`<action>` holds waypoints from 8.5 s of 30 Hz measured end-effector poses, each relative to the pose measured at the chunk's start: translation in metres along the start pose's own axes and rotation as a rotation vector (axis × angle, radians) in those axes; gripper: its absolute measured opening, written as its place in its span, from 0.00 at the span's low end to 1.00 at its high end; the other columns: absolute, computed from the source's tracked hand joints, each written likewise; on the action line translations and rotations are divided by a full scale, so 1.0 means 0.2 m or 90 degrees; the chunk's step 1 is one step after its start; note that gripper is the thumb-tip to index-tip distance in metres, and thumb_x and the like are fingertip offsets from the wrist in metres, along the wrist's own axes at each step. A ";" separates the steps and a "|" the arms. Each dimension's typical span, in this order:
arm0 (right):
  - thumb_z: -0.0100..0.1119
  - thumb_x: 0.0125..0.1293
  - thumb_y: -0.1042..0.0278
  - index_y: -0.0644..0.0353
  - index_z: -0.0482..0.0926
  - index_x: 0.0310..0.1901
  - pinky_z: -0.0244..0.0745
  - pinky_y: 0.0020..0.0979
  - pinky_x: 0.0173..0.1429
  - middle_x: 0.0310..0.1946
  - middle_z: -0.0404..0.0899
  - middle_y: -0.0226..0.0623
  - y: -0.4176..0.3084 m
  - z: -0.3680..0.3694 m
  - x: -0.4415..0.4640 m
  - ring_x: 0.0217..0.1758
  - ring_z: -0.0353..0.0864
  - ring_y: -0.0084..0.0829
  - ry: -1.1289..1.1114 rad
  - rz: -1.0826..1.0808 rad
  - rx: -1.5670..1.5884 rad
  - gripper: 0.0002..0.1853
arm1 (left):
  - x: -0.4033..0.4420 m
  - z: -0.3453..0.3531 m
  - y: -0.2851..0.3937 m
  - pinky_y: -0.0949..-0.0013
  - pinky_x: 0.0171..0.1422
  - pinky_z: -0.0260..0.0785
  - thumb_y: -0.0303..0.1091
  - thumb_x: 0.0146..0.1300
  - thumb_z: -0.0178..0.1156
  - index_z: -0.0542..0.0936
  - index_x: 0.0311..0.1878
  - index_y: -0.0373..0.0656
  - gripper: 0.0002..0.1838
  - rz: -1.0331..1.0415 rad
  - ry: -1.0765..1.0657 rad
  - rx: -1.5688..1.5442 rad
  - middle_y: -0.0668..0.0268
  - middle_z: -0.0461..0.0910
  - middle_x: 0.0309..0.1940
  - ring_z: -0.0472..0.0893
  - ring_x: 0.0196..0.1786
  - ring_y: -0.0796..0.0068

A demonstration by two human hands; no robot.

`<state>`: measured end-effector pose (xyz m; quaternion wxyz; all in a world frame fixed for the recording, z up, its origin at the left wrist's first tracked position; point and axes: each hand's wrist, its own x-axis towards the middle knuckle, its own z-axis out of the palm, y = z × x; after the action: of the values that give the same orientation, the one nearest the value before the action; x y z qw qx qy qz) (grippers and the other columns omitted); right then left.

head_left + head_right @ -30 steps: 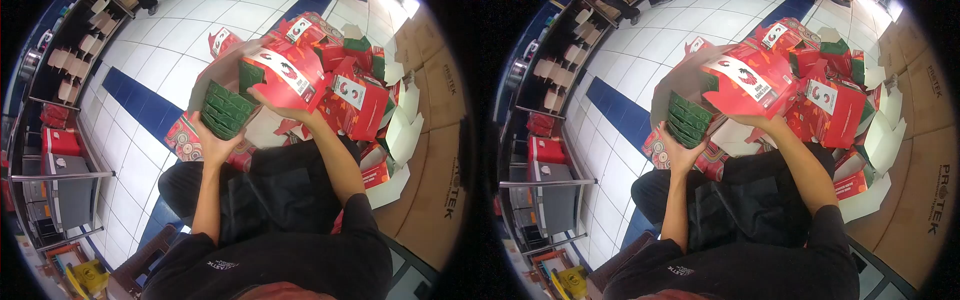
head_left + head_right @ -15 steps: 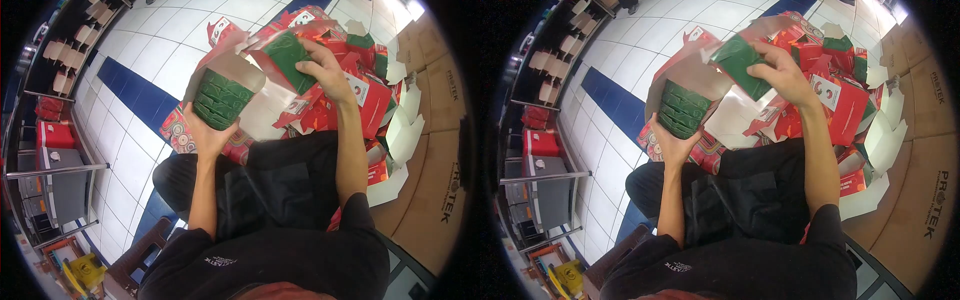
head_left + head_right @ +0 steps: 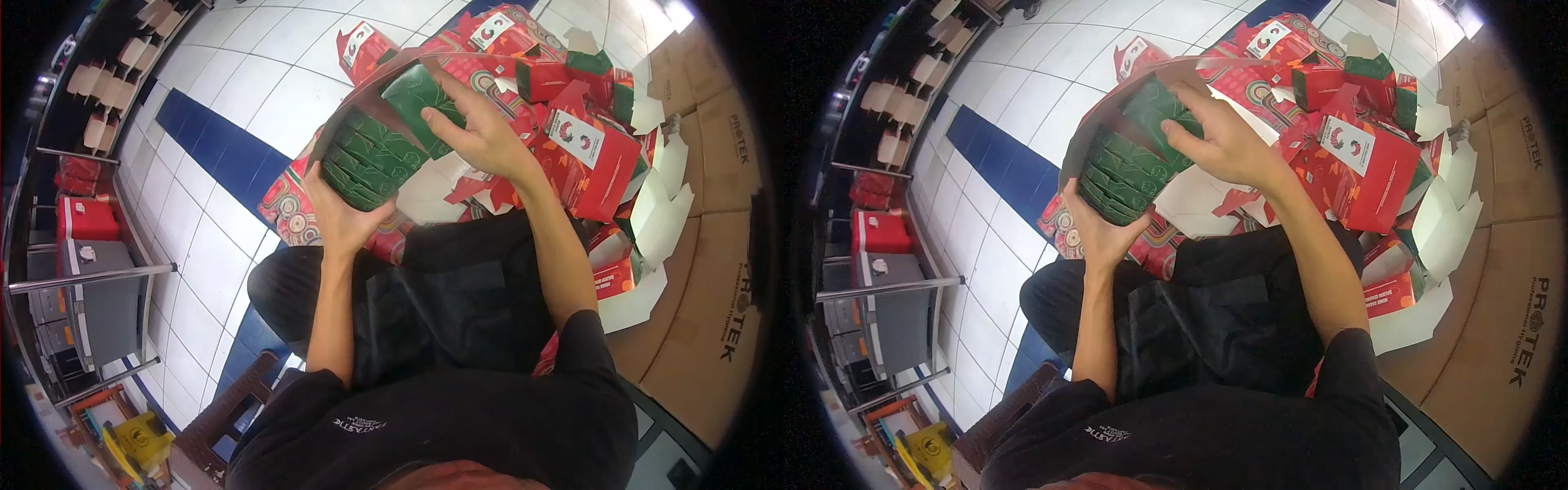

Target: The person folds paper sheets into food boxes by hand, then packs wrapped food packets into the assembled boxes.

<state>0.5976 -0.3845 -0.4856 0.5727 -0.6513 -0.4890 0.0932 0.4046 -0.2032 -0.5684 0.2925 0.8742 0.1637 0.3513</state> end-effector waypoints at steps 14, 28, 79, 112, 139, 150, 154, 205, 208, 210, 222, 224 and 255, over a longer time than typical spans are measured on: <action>0.62 0.80 0.66 0.72 0.73 0.70 0.79 0.39 0.63 0.55 0.83 0.49 -0.04 0.08 0.01 0.56 0.84 0.38 0.083 0.045 -0.067 0.24 | 0.00 0.01 0.00 0.46 0.76 0.67 0.45 0.38 0.89 0.65 0.76 0.31 0.63 -0.013 0.035 -0.079 0.47 0.71 0.65 0.71 0.72 0.45; 0.55 0.79 0.69 0.64 0.68 0.75 0.77 0.55 0.57 0.48 0.85 0.63 -0.02 0.12 -0.01 0.52 0.84 0.66 -0.061 -0.038 -0.061 0.26 | -0.02 -0.01 -0.01 0.49 0.77 0.66 0.42 0.35 0.89 0.61 0.75 0.32 0.65 0.009 -0.017 -0.011 0.49 0.68 0.65 0.71 0.71 0.48; 0.62 0.78 0.53 0.65 0.88 0.54 0.83 0.43 0.53 0.45 0.90 0.49 0.20 -0.05 0.01 0.44 0.90 0.42 0.098 0.154 0.105 0.20 | -0.03 0.02 0.01 0.50 0.79 0.66 0.43 0.37 0.89 0.60 0.78 0.29 0.67 -0.026 -0.062 -0.027 0.49 0.68 0.68 0.71 0.74 0.49; 0.57 0.84 0.61 0.71 0.83 0.63 0.77 0.41 0.67 0.51 0.88 0.48 0.05 0.09 0.00 0.56 0.86 0.43 -0.049 0.103 0.028 0.20 | -0.04 0.04 -0.01 0.45 0.78 0.67 0.42 0.36 0.88 0.64 0.78 0.34 0.64 0.034 -0.069 -0.011 0.45 0.71 0.69 0.71 0.73 0.40; 0.84 0.56 0.57 0.54 0.67 0.80 0.75 0.54 0.70 0.77 0.70 0.52 1.45 0.36 0.68 0.77 0.73 0.56 0.161 0.100 -0.651 0.51 | 0.09 -0.27 -0.27 0.58 0.74 0.78 0.43 0.69 0.75 0.63 0.78 0.35 0.44 -0.474 0.345 -0.580 0.56 0.77 0.66 0.82 0.67 0.65; 0.70 0.67 0.69 0.65 0.86 0.55 0.82 0.47 0.58 0.47 0.90 0.53 1.62 0.17 0.83 0.53 0.90 0.50 0.428 0.064 -0.343 0.16 | 0.00 -0.26 -0.38 0.58 0.75 0.75 0.51 0.75 0.70 0.68 0.78 0.38 0.39 -0.527 0.308 -0.620 0.59 0.81 0.68 0.83 0.70 0.68; 0.67 0.77 0.39 0.70 0.85 0.65 0.78 0.34 0.66 0.53 0.90 0.40 1.51 -0.10 0.64 0.58 0.86 0.30 0.190 0.424 -0.046 0.36 | 0.04 -0.25 -0.33 0.58 0.76 0.74 0.49 0.74 0.72 0.68 0.78 0.38 0.39 -0.510 0.318 -0.611 0.59 0.81 0.68 0.82 0.70 0.67; 0.65 0.81 0.64 0.65 0.78 0.70 0.78 0.34 0.67 0.56 0.87 0.41 0.15 -0.03 -0.05 0.58 0.85 0.28 0.139 -0.008 -0.044 0.22 | -0.05 0.08 -0.11 0.48 0.79 0.63 0.43 0.36 0.88 0.60 0.77 0.29 0.66 -0.006 -0.046 -0.025 0.48 0.66 0.66 0.69 0.72 0.47; 0.66 0.81 0.64 0.65 0.79 0.67 0.79 0.34 0.63 0.53 0.88 0.39 0.12 -0.01 -0.05 0.55 0.85 0.27 0.157 -0.002 -0.066 0.20 | -0.04 0.06 -0.09 0.48 0.79 0.63 0.43 0.35 0.88 0.60 0.77 0.30 0.66 -0.015 -0.054 -0.027 0.48 0.66 0.66 0.69 0.72 0.47; 0.66 0.81 0.64 0.65 0.79 0.66 0.79 0.34 0.61 0.51 0.88 0.38 0.12 -0.01 -0.04 0.53 0.85 0.27 0.162 -0.006 -0.070 0.19 | -0.04 0.06 -0.08 0.48 0.79 0.63 0.44 0.35 0.88 0.59 0.77 0.29 0.67 -0.021 -0.050 -0.037 0.48 0.66 0.66 0.69 0.72 0.47; 0.61 0.82 0.64 0.66 0.74 0.73 0.80 0.41 0.64 0.53 0.88 0.46 0.11 0.05 -0.06 0.54 0.89 0.42 0.109 -0.044 -0.141 0.24 | -0.05 0.07 -0.13 0.46 0.77 0.65 0.46 0.35 0.88 0.59 0.76 0.27 0.68 -0.010 -0.044 -0.030 0.44 0.68 0.65 0.71 0.71 0.43; 0.59 0.82 0.62 0.67 0.75 0.72 0.79 0.44 0.65 0.54 0.88 0.52 0.09 0.05 -0.07 0.54 0.88 0.51 0.094 -0.021 -0.128 0.24 | -0.05 0.06 -0.13 0.46 0.77 0.65 0.46 0.34 0.88 0.60 0.76 0.27 0.68 -0.002 -0.040 -0.022 0.44 0.68 0.64 0.71 0.70 0.43; 0.68 0.74 0.55 0.68 0.87 0.57 0.83 0.40 0.50 0.42 0.91 0.49 0.36 -0.18 -0.10 0.42 0.90 0.39 0.343 0.110 -0.129 0.22 | -0.07 0.02 -0.05 0.52 0.81 0.63 0.40 0.40 0.90 0.53 0.81 0.35 0.70 0.011 -0.088 -0.092 0.52 0.66 0.70 0.69 0.73 0.54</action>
<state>0.6502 -0.4130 -0.5431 0.6041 -0.7455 -0.2690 -0.0838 0.3961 -0.2041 -0.5850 0.3624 0.8743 0.1095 0.3038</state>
